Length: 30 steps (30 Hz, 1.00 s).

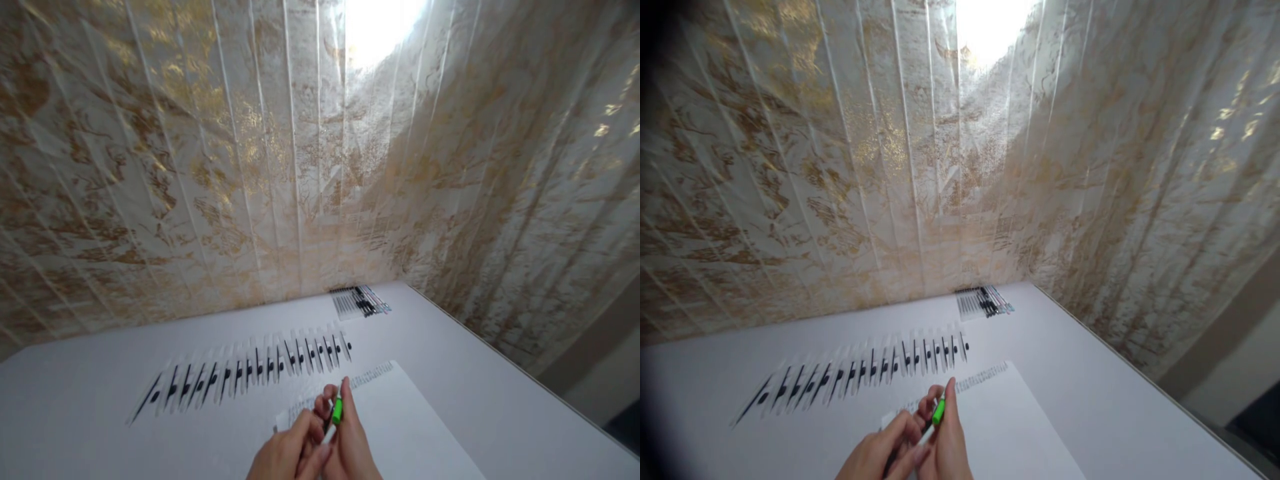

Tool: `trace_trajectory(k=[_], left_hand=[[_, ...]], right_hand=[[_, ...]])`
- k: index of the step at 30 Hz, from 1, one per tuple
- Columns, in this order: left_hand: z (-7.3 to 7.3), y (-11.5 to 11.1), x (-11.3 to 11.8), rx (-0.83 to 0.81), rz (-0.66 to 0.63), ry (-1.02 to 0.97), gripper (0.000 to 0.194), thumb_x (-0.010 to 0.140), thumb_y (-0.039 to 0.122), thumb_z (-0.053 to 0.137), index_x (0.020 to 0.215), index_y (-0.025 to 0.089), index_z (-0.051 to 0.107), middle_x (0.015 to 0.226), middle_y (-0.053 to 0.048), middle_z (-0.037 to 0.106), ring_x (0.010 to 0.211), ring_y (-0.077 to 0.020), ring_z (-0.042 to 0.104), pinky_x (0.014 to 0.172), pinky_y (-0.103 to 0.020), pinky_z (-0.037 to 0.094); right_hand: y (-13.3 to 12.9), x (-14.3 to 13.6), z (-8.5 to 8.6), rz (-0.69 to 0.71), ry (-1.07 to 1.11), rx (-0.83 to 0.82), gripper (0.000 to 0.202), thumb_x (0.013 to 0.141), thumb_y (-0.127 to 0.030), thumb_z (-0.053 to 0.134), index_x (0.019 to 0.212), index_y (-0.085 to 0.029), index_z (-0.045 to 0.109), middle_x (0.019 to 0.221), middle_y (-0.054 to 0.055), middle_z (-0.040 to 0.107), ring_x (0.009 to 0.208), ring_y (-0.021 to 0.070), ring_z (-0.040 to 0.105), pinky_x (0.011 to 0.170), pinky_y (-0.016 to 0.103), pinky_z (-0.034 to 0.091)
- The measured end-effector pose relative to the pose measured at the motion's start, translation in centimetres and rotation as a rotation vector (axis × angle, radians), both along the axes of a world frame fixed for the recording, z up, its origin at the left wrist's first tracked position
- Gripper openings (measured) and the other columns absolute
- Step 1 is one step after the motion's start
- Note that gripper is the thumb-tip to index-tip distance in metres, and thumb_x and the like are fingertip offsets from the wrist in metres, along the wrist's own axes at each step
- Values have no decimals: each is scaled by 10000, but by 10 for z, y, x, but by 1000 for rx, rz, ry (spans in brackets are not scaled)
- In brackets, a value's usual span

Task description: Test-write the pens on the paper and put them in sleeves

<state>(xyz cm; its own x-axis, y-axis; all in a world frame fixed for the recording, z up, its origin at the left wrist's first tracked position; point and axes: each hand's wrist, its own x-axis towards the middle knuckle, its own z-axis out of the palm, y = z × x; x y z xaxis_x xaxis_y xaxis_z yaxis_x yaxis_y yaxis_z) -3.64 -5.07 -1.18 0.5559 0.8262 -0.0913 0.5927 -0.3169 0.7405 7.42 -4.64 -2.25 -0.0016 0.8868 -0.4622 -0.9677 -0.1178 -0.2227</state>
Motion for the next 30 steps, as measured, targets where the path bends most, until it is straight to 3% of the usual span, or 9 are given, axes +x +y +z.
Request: trace_trajectory(k=[4, 10, 14, 16, 18, 21, 23, 26, 30], left_hand=[[1, 0, 0, 21, 11, -11, 159, 914, 349, 383, 857, 237, 479, 798, -12, 664, 711, -171, 615, 656, -229, 404], [-6, 1, -2, 67, 112, -6, 132, 886, 349, 418, 815, 249, 466, 700, 16, 625, 647, -175, 596, 612, -243, 395], [-5, 2, -1, -119, 136, -354, 217, 816, 350, 550, 985, 227, 493, 784, 9, 576, 701, -164, 577, 653, -258, 446], [-2, 3, -1, -353, 105, -619, 342, 800, 395, 590, 1065, 199, 498, 875, -23, 572, 734, -172, 591, 658, -286, 479], [0, 4, -3, -518, 73, -784, 387, 795, 426, 618, 1077, 177, 525, 928, -52, 590, 739, -176, 603, 664, -308, 491], [3, 5, -7, -534, 51, -824, 356, 824, 444, 617, 1051, 175, 563, 941, -69, 643, 746, -177, 630, 669, -304, 477], [5, 6, -8, -528, 56, -804, 352, 846, 469, 595, 1043, 179, 559, 909, -66, 660, 730, -183, 644, 647, -304, 473], [8, 4, -8, -477, 157, -764, 354, 787, 416, 669, 1024, 198, 522, 860, -36, 653, 736, -188, 649, 665, -306, 480], [10, 0, -4, -218, 204, -492, 244, 771, 272, 609, 987, 220, 508, 755, 16, 636, 676, -161, 613, 633, -260, 439]], right_hand=[[-2, -6, 3, 22, 91, -112, 475, 462, -457, 914, 633, -202, 551, 459, -63, 583, 405, 86, 475, 445, 191, 365], [-6, -19, -5, 125, 74, -121, 646, 208, -440, 948, 665, -211, 552, 456, -62, 608, 361, 105, 484, 360, 181, 312], [-5, -20, -10, 97, -39, -116, 716, 155, -548, 913, 677, -204, 564, 395, -73, 557, 297, 85, 411, 308, 156, 191], [-3, -15, -14, 64, -48, -117, 696, 219, -595, 898, 687, -193, 577, 365, -99, 501, 280, 55, 358, 305, 140, 149], [-3, -9, -18, 57, -28, -117, 607, 415, -652, 846, 693, -181, 583, 353, -113, 455, 270, 33, 319, 310, 129, 131], [-4, -1, -19, 120, -2, -119, 528, 795, -688, 564, 697, -170, 588, 348, -99, 423, 258, 41, 342, 314, 131, 136], [-5, 1, -18, 192, -9, -139, 575, 901, -670, 389, 696, -172, 591, 337, -88, 406, 250, 63, 378, 310, 142, 153], [-5, 1, -18, 248, -23, -139, 600, 890, -689, 382, 687, -169, 601, 319, -94, 377, 231, 61, 338, 300, 149, 141], [-4, -6, -24, 108, -21, -66, 552, 708, -717, 636, 721, -165, 627, 326, -119, 376, 252, 37, 271, 298, 140, 180]])
